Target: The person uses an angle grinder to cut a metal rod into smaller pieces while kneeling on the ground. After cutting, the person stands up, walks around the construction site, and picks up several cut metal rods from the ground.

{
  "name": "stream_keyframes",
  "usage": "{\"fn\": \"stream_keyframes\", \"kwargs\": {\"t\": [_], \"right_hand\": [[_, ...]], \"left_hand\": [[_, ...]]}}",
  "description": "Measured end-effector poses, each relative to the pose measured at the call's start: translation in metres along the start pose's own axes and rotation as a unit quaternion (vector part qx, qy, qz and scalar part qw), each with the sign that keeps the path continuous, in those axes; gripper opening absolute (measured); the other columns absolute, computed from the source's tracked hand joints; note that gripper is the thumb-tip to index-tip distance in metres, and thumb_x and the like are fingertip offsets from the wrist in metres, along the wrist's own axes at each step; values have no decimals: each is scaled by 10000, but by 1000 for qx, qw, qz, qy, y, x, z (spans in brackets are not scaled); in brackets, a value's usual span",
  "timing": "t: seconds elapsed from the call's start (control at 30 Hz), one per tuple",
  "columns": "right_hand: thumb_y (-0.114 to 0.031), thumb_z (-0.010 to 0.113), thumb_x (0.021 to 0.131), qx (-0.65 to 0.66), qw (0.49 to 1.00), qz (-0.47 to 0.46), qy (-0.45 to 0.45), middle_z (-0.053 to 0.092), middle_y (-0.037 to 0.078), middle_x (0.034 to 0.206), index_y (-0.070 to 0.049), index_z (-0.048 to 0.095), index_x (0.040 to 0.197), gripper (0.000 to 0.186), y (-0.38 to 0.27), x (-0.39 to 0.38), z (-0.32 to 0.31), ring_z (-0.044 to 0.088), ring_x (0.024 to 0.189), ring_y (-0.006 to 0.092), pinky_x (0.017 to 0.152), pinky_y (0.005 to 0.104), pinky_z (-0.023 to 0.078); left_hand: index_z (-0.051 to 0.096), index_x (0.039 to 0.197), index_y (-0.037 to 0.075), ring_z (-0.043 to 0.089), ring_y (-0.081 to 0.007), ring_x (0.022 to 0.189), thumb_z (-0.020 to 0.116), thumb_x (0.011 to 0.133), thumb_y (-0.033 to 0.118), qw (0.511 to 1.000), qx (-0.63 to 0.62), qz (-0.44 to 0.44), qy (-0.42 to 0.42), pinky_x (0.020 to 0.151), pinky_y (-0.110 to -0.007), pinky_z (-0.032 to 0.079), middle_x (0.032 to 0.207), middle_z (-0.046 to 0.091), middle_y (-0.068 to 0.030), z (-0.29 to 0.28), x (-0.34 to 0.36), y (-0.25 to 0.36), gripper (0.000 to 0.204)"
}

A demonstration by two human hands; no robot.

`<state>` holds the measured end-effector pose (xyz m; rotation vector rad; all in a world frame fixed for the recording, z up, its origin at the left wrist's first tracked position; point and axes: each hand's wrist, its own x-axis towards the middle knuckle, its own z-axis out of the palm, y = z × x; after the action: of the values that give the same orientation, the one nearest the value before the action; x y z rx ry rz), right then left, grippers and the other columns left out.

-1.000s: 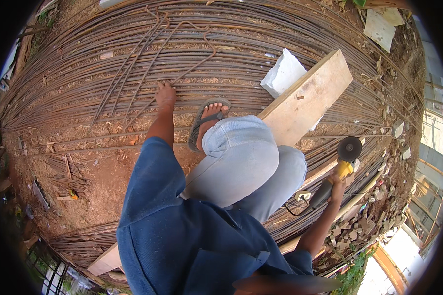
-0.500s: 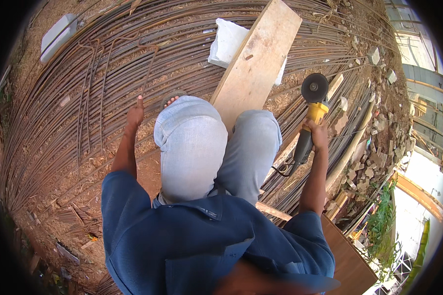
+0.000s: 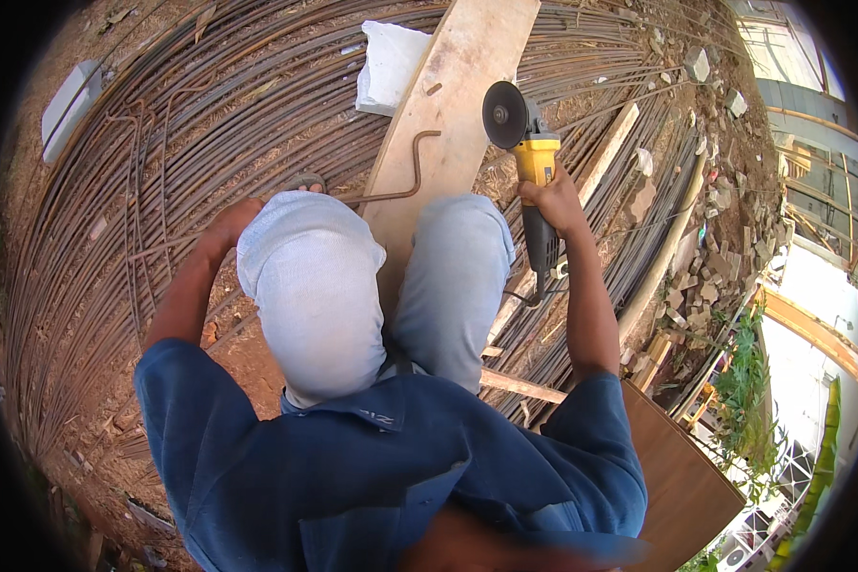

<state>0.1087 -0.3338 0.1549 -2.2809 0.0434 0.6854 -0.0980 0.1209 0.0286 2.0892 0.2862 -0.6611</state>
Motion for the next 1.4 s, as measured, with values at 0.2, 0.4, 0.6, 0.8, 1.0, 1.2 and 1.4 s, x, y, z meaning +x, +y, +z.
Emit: {"fn": "stream_keyframes", "kwargs": {"t": [0.2,0.4,0.6,0.8,1.0,1.2,1.4], "right_hand": [[-193,732,653,-36,998,-13,-42,646,143,958,54,539,1150,588,-14,16,29,624,872,220,780,337,496],[-275,746,625,-118,992,-34,-30,648,236,1005,94,542,1149,672,-11,45,47,641,935,311,827,377,496],[-297,752,623,-127,989,-7,-70,649,264,1001,120,553,1111,672,-26,67,49,640,946,354,829,390,497],[-308,751,619,-205,976,-49,-52,656,259,982,110,569,1097,660,-39,74,50,645,932,346,823,388,496],[-297,740,623,-189,979,-29,-69,659,257,976,105,576,1083,634,-40,75,52,647,927,349,815,387,497],[-266,732,625,-189,977,-60,-74,660,241,899,110,579,1061,596,-37,78,52,650,841,339,766,377,502],[-259,707,632,-171,980,-63,-82,655,253,876,118,573,1026,561,-15,95,55,650,832,349,761,383,504]], "left_hand": [[694,914,-42,659,-263,773,604,839,342,993,-68,-54,-77,734,-375,490,859,689,-228,4,16,24,401],[688,932,-48,642,-227,772,581,873,363,984,-149,-64,-76,737,-361,484,866,697,-189,18,14,16,429],[689,930,-47,641,-233,773,576,874,372,984,-145,-60,-87,738,-364,484,864,696,-192,25,14,10,438],[690,928,-45,641,-239,773,572,875,382,984,-147,-54,-85,739,-367,485,862,694,-195,27,14,7,446],[690,927,-44,641,-245,774,567,876,391,985,-144,-49,-81,739,-369,486,860,692,-198,29,15,2,455],[691,925,-43,640,-251,774,562,877,400,986,-140,-48,-79,740,-372,486,858,691,-201,34,16,3,464],[692,923,-41,640,-257,775,558,878,409,986,-140,-45,-75,741,-374,487,855,689,-204,39,15,0,472]]}}
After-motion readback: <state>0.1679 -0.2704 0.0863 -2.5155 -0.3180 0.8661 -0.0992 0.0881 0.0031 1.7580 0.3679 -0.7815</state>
